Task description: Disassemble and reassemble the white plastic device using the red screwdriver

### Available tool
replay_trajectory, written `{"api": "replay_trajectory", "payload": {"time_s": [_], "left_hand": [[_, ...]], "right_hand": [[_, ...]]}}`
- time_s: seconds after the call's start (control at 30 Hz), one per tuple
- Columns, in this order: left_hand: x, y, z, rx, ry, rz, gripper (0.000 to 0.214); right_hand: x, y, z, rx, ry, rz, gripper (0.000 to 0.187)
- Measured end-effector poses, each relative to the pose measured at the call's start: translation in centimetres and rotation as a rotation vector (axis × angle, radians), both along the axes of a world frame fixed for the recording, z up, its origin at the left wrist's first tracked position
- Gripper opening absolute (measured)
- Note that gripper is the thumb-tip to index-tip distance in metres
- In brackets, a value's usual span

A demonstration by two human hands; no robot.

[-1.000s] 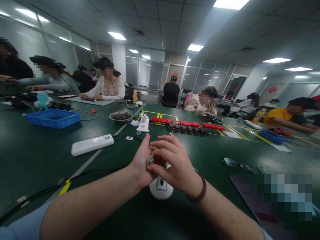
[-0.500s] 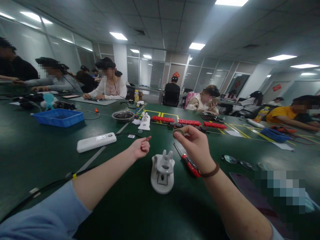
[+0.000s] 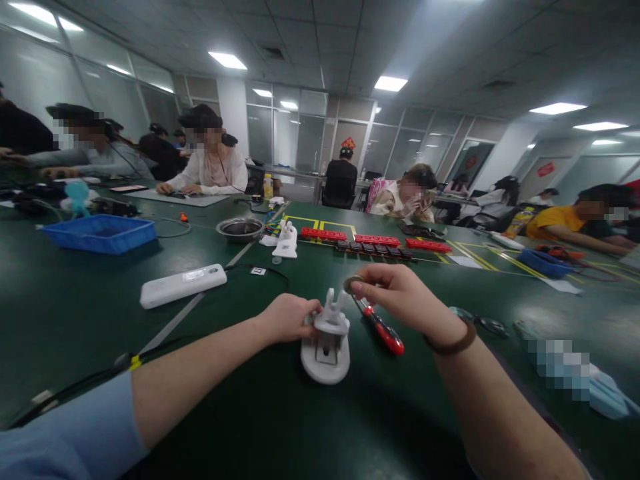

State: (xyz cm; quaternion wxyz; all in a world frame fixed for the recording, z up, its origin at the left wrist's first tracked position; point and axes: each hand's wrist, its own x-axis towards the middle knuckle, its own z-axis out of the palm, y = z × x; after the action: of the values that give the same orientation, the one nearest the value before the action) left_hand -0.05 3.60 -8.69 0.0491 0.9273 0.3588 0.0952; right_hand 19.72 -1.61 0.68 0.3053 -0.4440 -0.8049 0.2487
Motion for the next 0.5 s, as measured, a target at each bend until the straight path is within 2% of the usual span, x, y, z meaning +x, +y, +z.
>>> {"api": "replay_trajectory", "payload": {"time_s": [0.1, 0.2, 0.33, 0.4, 0.5], "left_hand": [[0.7, 0.9, 1.6, 0.004, -0.012, 0.023, 0.032], [0.6, 1.5, 2.5, -0.026, -0.023, 0.064, 0.040], [0.1, 2.2, 2.5, -0.107, -0.037, 0.118, 0.047], [-0.2, 2.4, 2.3, -0.150, -0.050, 0.122, 0.049], [-0.5, 2.5, 2.4, -0.238, -0.084, 0.095, 0.047]], "right_hand": [[0.3, 0.7, -0.4, -0.121, -0.083, 0.014, 0.019], [0.0, 1.5, -1.3, -0.227, -0.178, -0.026, 0.016], [-0.9, 2.6, -3.1, -0.079, -0.360, -0.097, 0.013], [-1.3, 3.0, -4.0, -0.025, -0.353, -0.090, 0.012], [-1.5, 3.4, -4.9, -0.026, -0.320, -0.068, 0.010]]}}
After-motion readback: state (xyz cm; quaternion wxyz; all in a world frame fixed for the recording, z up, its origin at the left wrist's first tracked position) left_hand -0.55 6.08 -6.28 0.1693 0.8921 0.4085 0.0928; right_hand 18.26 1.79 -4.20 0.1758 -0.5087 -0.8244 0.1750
